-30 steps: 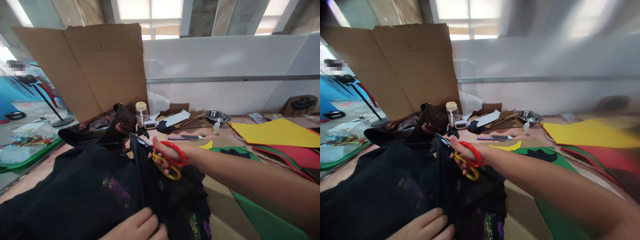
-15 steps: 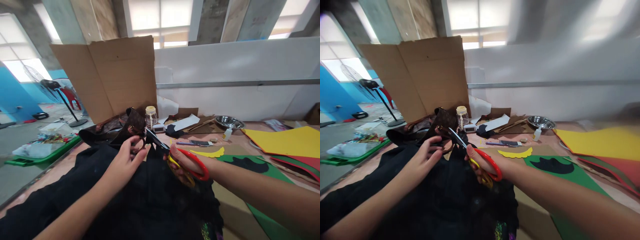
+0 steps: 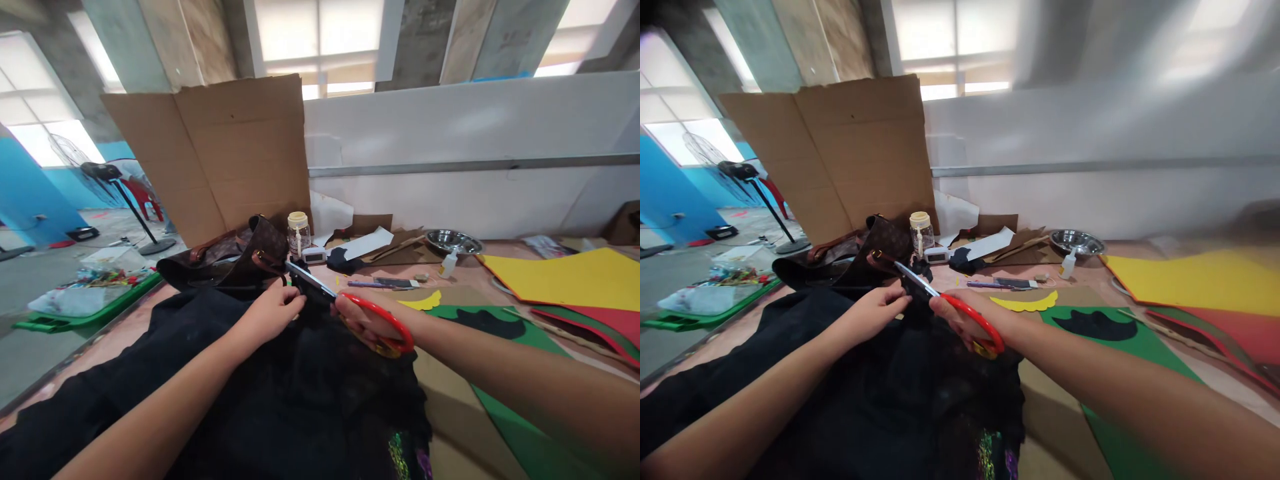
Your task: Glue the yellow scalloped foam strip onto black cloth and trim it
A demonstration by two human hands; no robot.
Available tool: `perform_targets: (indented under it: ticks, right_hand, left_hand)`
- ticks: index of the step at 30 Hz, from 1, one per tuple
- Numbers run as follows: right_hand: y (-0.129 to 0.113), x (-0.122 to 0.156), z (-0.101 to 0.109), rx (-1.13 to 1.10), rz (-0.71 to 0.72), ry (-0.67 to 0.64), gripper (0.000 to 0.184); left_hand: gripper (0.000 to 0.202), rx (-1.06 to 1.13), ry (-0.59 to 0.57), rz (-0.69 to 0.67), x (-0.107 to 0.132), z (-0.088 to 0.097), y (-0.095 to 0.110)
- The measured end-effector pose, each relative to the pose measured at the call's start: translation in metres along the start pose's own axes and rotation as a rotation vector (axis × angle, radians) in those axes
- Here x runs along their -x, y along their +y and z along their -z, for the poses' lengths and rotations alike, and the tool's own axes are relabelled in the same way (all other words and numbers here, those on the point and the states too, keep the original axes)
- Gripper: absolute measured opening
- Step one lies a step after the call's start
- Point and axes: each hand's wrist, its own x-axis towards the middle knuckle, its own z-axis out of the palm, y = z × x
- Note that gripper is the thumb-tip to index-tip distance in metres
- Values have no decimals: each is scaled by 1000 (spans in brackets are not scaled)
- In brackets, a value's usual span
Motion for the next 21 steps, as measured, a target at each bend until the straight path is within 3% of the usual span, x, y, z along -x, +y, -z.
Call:
perform_targets:
  ticks: [4,7,10,12,15,17,18,21]
  right_hand:
    - [-18,-1,1,-123,39,-77,61]
    - [-30,14,7,-177,62,-86,63]
    - [-30,37,19,-133,101,-15,54]
    - [-25,54,28,-99,133,46,51]
    - [-11,81,36,-107,136,127,54]
    - [-2,100,37,-198,93,187,57]
    - [2,110,36,-260,63,223,58]
    - [12,141,32,-341,2,357,60]
  left_hand:
    - [28,-301,76,133,-6,37,-31]
    - [28,-465,149,195,-10,70,-53]
    - [33,-542,208,130,-14,77,-46]
    - [43,-537,176,-1,-18,60,-24]
    - [54,-454,-120,-293,-31,14,9]
    - [86,-409,-316,-415,-39,-18,16]
    - [87,-403,-369,-435,-42,-31,14]
    - [50,-411,-377,-408,-47,-54,-7]
